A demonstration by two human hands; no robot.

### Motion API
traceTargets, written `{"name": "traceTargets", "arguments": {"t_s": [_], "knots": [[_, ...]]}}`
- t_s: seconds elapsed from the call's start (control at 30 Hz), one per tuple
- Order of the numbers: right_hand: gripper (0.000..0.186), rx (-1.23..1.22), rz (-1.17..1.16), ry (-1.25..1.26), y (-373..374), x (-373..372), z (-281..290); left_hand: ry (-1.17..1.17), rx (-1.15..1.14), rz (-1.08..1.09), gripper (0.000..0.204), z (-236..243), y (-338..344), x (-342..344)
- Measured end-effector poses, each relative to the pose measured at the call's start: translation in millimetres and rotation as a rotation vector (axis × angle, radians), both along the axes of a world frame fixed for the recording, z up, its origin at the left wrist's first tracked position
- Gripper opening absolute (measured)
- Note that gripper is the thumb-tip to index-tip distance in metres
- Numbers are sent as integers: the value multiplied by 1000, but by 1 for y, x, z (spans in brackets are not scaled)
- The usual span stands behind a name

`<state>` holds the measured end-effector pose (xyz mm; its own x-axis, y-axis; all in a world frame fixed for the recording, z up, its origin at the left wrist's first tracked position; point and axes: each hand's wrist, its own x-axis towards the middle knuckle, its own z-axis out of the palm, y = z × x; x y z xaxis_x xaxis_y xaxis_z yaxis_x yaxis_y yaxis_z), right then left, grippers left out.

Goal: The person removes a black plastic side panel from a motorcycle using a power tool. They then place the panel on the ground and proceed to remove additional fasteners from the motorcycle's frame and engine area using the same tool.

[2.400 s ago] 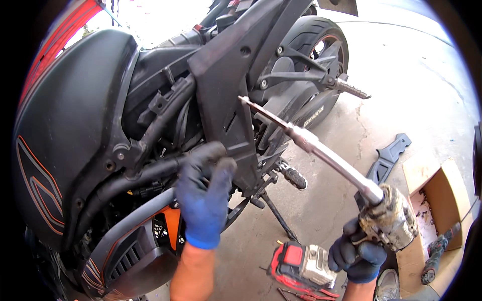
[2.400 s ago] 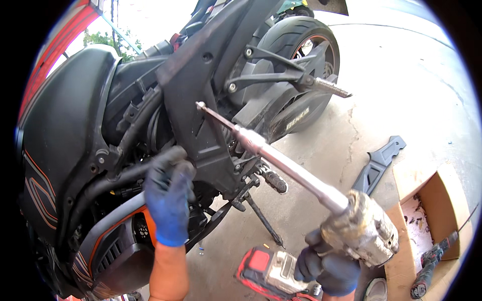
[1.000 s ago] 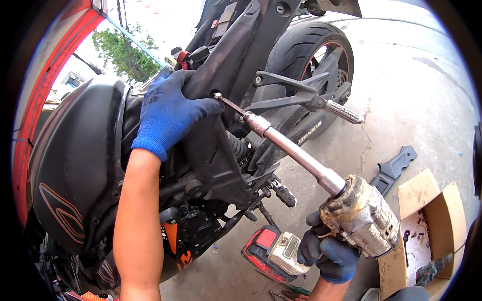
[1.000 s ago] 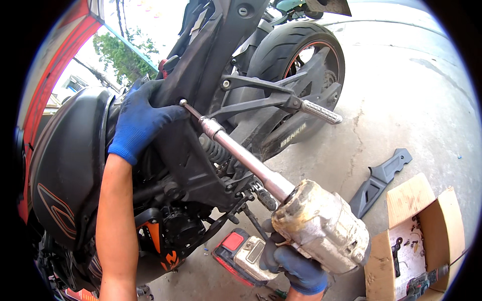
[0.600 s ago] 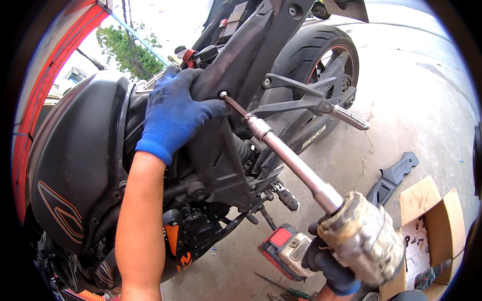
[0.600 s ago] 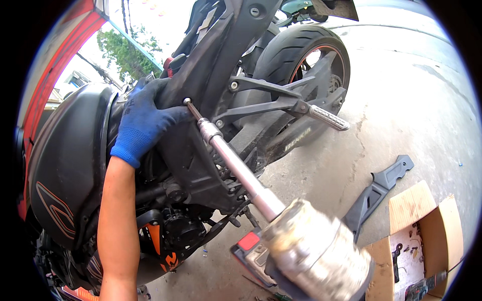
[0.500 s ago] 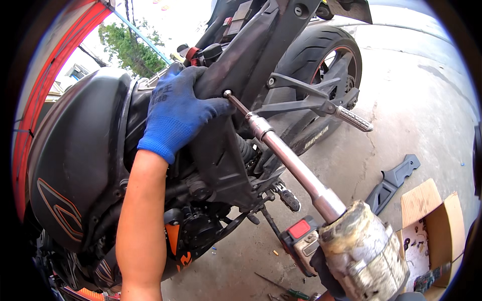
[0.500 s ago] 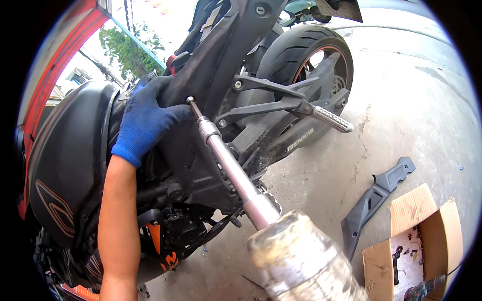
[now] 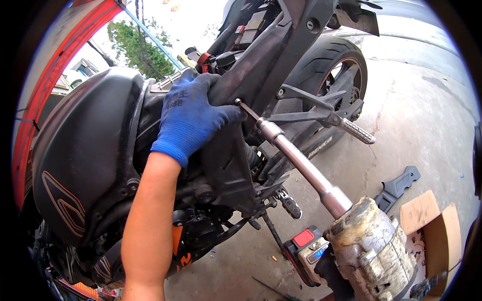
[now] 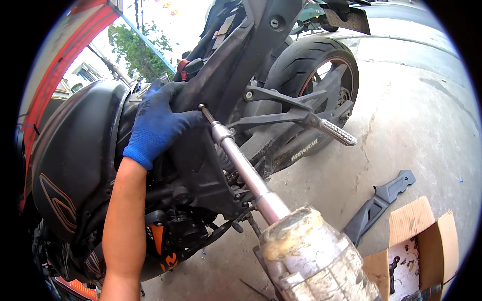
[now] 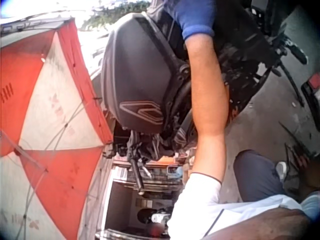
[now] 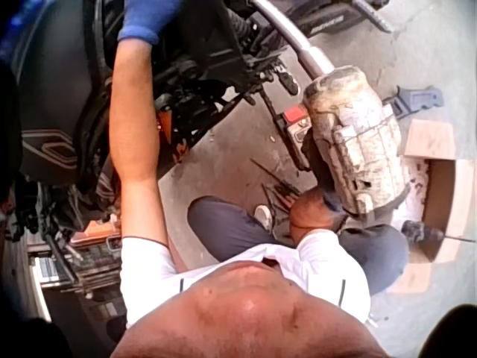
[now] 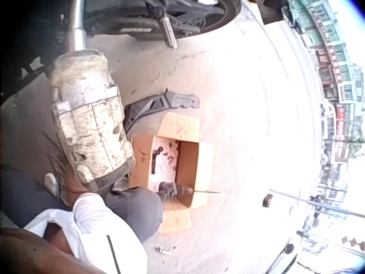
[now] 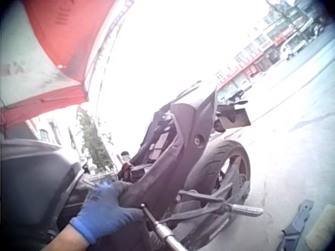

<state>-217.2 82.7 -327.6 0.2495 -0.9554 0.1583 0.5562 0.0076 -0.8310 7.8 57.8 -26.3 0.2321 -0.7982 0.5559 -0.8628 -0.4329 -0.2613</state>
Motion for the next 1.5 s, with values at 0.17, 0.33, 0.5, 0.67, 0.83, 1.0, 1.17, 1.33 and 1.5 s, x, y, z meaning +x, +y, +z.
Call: {"name": "traceTargets", "arguments": {"t_s": [0.17,0.33,0.5,0.67,0.83,1.0,1.17,1.33,1.5], "knots": [[62,-21,2,32,0,3,-4,-73,-11,12,62,-4,7,11],[61,-56,-35,71,-1,0,-5,-77,7,-2,60,-1,5,7],[60,-96,-68,99,-4,0,-4,-64,24,39,59,0,6,9],[59,-156,-142,131,-20,-4,-2,-25,35,28,61,0,-2,3],[58,-276,-185,189,-36,-10,-2,-48,-120,-62,59,-6,19,3],[57,-395,-239,289,-49,-18,-4,987,-318,-296,28,-11,49,-38],[57,-698,-309,528,-51,-26,-9,1770,-685,-499,32,-68,102,-52],[56,-1039,-350,765,-42,-20,-14,1882,-938,-430,35,-124,148,-33],[60,-1085,14,861,-22,-17,-63,1765,-1048,-182,31,-157,182,-20]]}}
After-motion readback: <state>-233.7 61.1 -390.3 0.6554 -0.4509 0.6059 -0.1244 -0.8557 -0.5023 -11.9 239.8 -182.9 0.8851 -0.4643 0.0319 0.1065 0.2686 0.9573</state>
